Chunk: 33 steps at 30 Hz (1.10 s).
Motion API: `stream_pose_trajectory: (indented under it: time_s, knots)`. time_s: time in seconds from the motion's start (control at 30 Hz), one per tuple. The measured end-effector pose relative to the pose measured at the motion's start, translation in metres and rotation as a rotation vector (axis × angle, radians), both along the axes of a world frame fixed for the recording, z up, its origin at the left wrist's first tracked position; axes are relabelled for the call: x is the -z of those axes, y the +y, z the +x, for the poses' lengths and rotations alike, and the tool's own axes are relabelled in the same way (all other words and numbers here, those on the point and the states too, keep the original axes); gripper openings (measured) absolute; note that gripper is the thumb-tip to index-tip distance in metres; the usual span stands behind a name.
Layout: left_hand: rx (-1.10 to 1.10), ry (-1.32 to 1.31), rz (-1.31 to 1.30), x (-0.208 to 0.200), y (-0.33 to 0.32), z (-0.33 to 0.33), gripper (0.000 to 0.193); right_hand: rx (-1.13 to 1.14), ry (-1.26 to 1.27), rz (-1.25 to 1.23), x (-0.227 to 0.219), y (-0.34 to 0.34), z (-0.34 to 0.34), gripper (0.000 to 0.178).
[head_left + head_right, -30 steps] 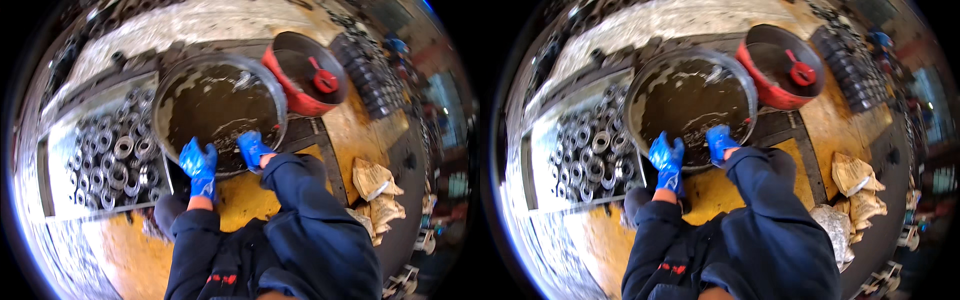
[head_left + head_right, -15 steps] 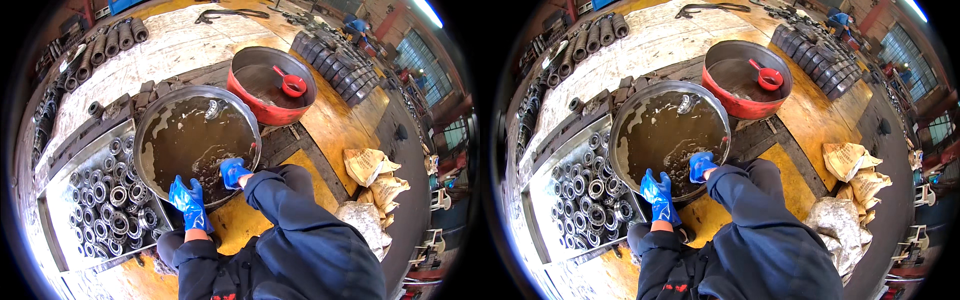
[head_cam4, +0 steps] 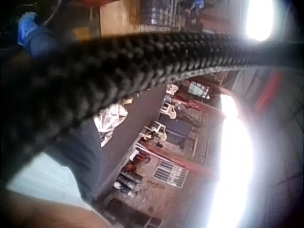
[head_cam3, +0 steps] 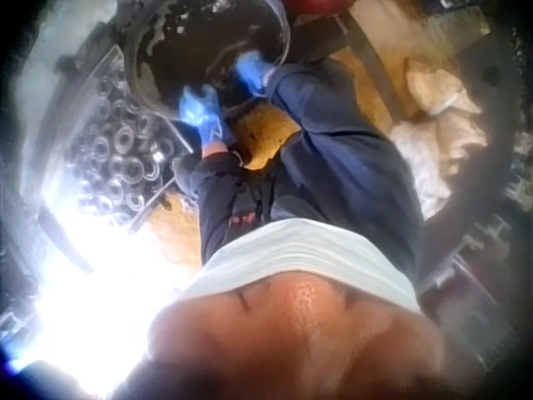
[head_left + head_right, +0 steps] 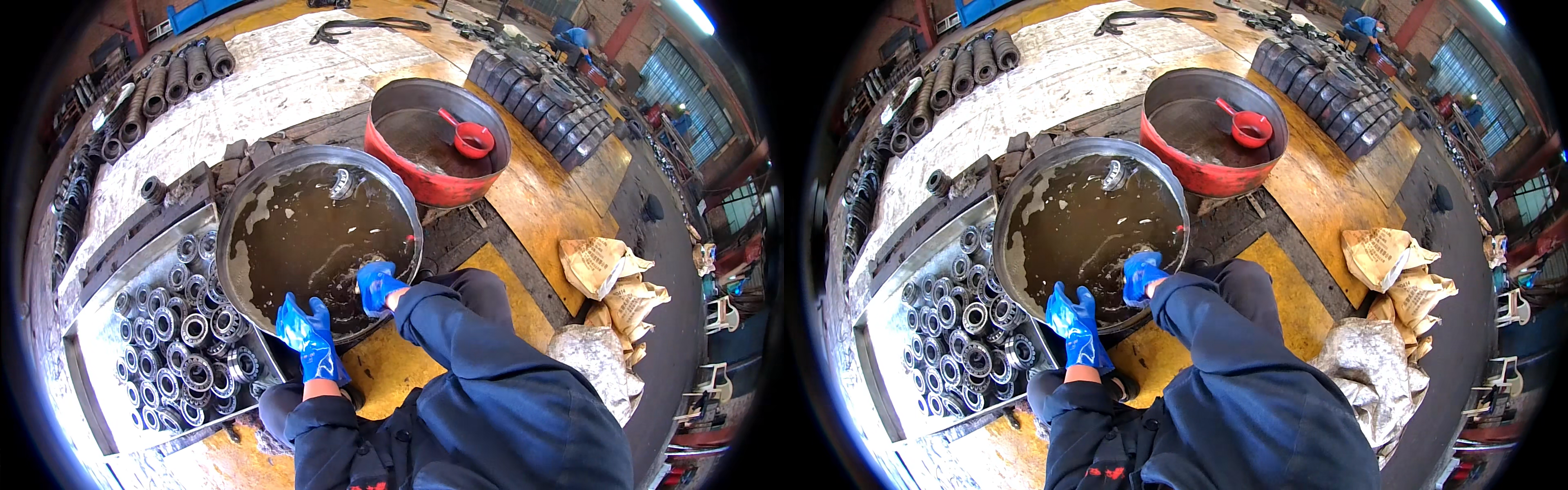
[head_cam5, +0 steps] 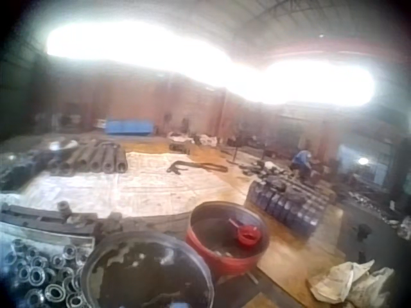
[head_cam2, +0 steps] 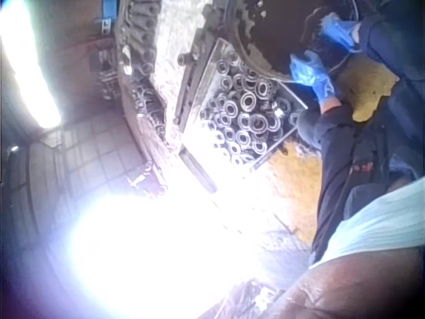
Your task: The person repeatedly dips metal bearings into a dark liquid in a large basin, rubs them with gloved hands, and places them into a metal tray. The process is repeated for multiple bearings throughout the clip.
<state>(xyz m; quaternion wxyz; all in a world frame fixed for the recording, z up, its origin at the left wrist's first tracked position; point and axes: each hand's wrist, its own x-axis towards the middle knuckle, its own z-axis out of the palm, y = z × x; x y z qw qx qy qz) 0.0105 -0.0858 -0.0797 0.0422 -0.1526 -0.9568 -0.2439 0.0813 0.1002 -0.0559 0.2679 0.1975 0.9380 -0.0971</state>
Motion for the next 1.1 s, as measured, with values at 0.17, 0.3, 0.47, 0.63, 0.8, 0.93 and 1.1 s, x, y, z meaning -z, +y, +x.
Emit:
stream_pose_trajectory:
  time_s: [0.17,0.3,0.47,0.63,0.8,0.93,1.1]
  knots:
    - [0.009,-0.017,0.021,0.000,0.007,0.003,0.060,-0.054,0.119,-0.009,0.029,0.009,0.013,0.023]
    - [0.055,0.014,0.049,-0.003,0.025,0.011,0.059,-0.478,-0.074,0.278,0.070,0.030,-0.010,0.031]
    - [0.067,0.109,0.079,0.000,0.024,0.008,0.054,0.059,0.143,-0.059,0.105,0.062,0.011,0.029]
    - [0.056,0.124,0.060,-0.001,0.022,0.009,0.056,-0.012,0.422,0.002,0.093,0.045,0.038,0.018]
    - [0.074,0.182,0.178,-0.002,0.034,0.012,0.053,-0.558,0.037,0.232,0.084,0.052,-0.009,0.026]
    - [0.054,0.354,0.221,0.006,0.027,0.010,0.046,-0.332,0.116,0.181,0.071,0.060,0.011,0.031]
    - [0.045,0.415,0.258,0.010,0.021,0.011,0.048,0.341,0.306,-0.283,0.060,0.049,0.037,0.040]
